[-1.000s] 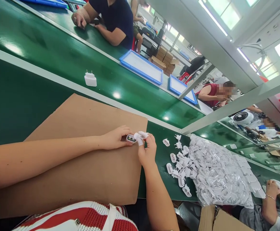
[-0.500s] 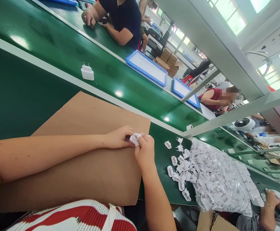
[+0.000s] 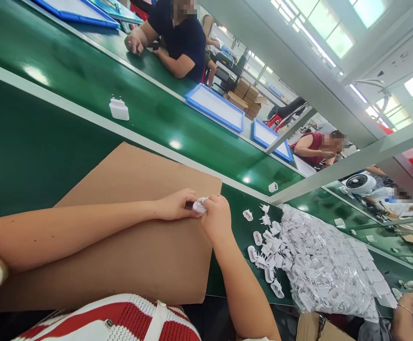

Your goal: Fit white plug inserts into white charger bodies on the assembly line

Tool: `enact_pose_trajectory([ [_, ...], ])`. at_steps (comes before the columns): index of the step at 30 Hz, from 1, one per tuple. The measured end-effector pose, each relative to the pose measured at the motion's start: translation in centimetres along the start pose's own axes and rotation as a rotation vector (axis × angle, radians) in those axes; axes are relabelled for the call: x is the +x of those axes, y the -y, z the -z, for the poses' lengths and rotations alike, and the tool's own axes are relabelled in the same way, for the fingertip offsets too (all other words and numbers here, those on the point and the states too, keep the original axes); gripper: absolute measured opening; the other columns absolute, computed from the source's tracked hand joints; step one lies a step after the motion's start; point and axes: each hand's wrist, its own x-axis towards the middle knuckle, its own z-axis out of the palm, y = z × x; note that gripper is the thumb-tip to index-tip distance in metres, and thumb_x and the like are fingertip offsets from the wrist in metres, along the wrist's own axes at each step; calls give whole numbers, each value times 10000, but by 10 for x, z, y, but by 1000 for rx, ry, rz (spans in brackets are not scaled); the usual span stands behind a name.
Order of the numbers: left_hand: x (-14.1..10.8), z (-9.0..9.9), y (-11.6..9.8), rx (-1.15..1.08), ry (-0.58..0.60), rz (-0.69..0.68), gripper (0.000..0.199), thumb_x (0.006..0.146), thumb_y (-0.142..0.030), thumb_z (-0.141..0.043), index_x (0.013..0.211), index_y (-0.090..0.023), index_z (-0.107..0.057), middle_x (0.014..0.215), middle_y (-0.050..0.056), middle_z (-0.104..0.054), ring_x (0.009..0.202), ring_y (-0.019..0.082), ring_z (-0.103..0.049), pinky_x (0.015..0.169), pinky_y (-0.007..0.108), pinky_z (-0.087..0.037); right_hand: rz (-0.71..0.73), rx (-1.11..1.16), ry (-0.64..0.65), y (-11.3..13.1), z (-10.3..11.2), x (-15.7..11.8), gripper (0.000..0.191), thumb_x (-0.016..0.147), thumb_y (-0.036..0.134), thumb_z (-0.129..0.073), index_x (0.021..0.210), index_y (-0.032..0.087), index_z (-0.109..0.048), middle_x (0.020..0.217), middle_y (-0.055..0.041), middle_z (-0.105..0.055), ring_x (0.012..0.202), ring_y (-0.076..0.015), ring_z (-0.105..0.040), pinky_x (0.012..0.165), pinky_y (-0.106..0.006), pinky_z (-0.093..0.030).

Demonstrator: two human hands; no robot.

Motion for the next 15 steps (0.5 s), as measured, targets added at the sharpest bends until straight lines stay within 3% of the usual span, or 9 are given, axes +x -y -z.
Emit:
enact_pose_trajectory([
  [4, 1, 0, 1, 18, 12, 15, 252, 796, -426, -720, 766, -177, -694, 738, 24, -548, 781, 197, -525, 694, 303, -390, 15, -35, 23, 3, 4, 1, 294, 625, -31, -450, 662, 220, -598, 674, -10, -535, 688, -186, -492, 923, -394, -448],
  [9, 1, -1, 2, -6, 10, 15, 231, 787, -408, -725, 747, -184, -683, 730, 17, -512, 745, 187, -511, 662, 297, -383, -44, -17, 54, 6, 10, 2, 267, 634, -33, -448, 615, 215, -544, 696, -14, -518, 685, -181, -495, 650, -292, -417],
  [13, 1, -3, 3, -1, -10, 2, 203, 769, -349, -728, 705, -177, -640, 717, 14, -508, 734, 182, -505, 659, 297, -381, 37, -92, 71, 8, 13, 5, 308, 637, -57, -442, 647, 223, -570, 682, -7, -518, 683, -185, -488, 819, -347, -450],
  [15, 2, -4, 3, 8, -16, 11, 198, 757, -328, -734, 689, -177, -625, 705, 12, -503, 723, 179, -496, 661, 300, -377, 49, -108, 84, 9, 14, 6, 302, 639, -56, -450, 639, 224, -563, 680, -9, -520, 671, -183, -476, 773, -332, -440],
])
